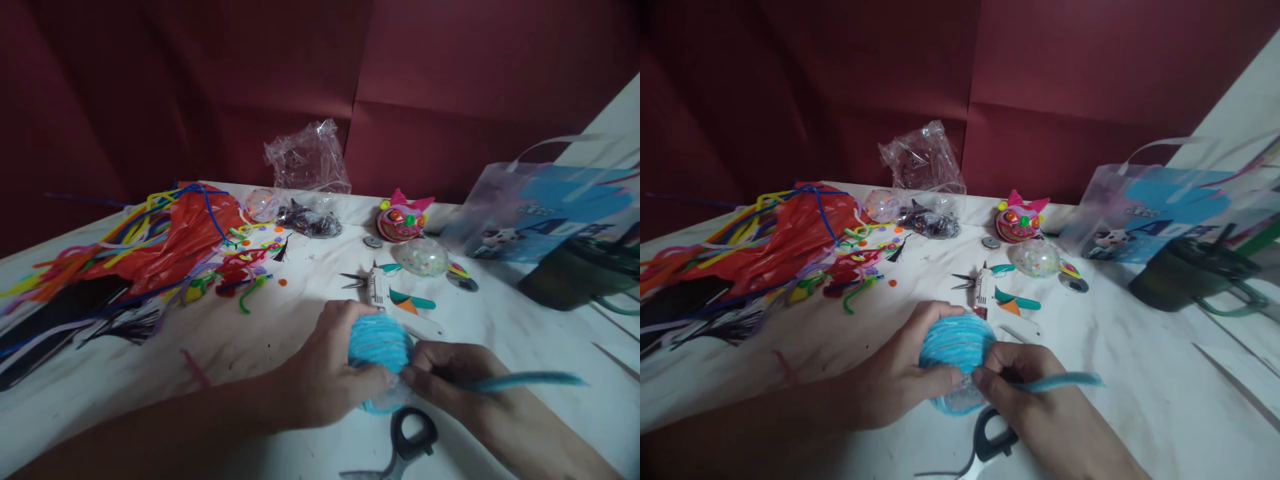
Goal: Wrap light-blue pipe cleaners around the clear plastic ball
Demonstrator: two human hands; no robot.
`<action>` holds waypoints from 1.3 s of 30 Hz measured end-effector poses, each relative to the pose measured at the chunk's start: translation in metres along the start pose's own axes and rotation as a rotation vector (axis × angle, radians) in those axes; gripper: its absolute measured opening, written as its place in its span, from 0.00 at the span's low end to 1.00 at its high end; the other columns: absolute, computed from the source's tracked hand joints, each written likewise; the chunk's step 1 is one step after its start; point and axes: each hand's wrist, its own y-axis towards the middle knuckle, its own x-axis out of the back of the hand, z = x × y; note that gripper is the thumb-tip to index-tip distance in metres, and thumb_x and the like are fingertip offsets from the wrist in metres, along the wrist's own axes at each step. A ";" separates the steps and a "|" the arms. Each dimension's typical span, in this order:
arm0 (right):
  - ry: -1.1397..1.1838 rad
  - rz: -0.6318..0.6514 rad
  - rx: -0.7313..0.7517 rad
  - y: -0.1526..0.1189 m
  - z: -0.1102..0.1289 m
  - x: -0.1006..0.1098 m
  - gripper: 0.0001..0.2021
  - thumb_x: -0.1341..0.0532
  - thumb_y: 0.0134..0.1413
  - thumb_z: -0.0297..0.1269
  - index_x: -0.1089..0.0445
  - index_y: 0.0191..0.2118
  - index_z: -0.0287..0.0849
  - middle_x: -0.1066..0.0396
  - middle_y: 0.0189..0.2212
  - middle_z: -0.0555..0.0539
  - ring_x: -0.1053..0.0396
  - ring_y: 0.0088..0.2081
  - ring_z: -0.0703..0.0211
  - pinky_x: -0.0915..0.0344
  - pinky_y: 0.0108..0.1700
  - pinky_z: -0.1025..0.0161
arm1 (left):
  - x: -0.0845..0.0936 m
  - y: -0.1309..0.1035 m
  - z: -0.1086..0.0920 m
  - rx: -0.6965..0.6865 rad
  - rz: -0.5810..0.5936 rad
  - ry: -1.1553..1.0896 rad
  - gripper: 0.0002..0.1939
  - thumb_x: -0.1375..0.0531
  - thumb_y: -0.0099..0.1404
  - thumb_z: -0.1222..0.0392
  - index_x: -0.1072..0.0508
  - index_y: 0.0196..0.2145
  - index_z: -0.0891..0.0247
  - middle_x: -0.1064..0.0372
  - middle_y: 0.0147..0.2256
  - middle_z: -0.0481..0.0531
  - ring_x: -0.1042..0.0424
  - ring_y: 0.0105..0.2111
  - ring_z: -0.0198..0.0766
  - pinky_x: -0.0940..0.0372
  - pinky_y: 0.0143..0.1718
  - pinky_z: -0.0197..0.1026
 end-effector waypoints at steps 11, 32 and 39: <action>0.032 0.128 -0.011 0.003 0.010 -0.005 0.17 0.47 0.44 0.50 0.41 0.22 0.39 0.44 0.19 0.50 0.48 0.22 0.61 0.50 0.22 0.68 | 0.012 0.005 -0.017 0.049 0.071 0.037 0.27 0.39 0.51 0.55 0.39 0.49 0.62 0.38 0.48 0.56 0.37 0.46 0.47 0.40 0.45 0.47; -0.149 0.208 0.044 0.010 0.034 -0.011 0.18 0.48 0.44 0.51 0.40 0.21 0.39 0.44 0.19 0.50 0.48 0.22 0.60 0.50 0.22 0.66 | 0.028 0.003 -0.028 0.009 0.111 0.393 0.30 0.39 0.48 0.53 0.36 0.51 0.55 0.39 0.45 0.53 0.34 0.43 0.48 0.37 0.44 0.48; -0.138 0.218 0.061 0.012 0.035 -0.012 0.18 0.47 0.45 0.52 0.41 0.21 0.39 0.46 0.19 0.50 0.49 0.21 0.61 0.51 0.21 0.67 | 0.033 0.004 -0.024 -0.034 0.124 0.459 0.28 0.38 0.47 0.53 0.35 0.47 0.56 0.39 0.42 0.52 0.35 0.43 0.48 0.38 0.44 0.48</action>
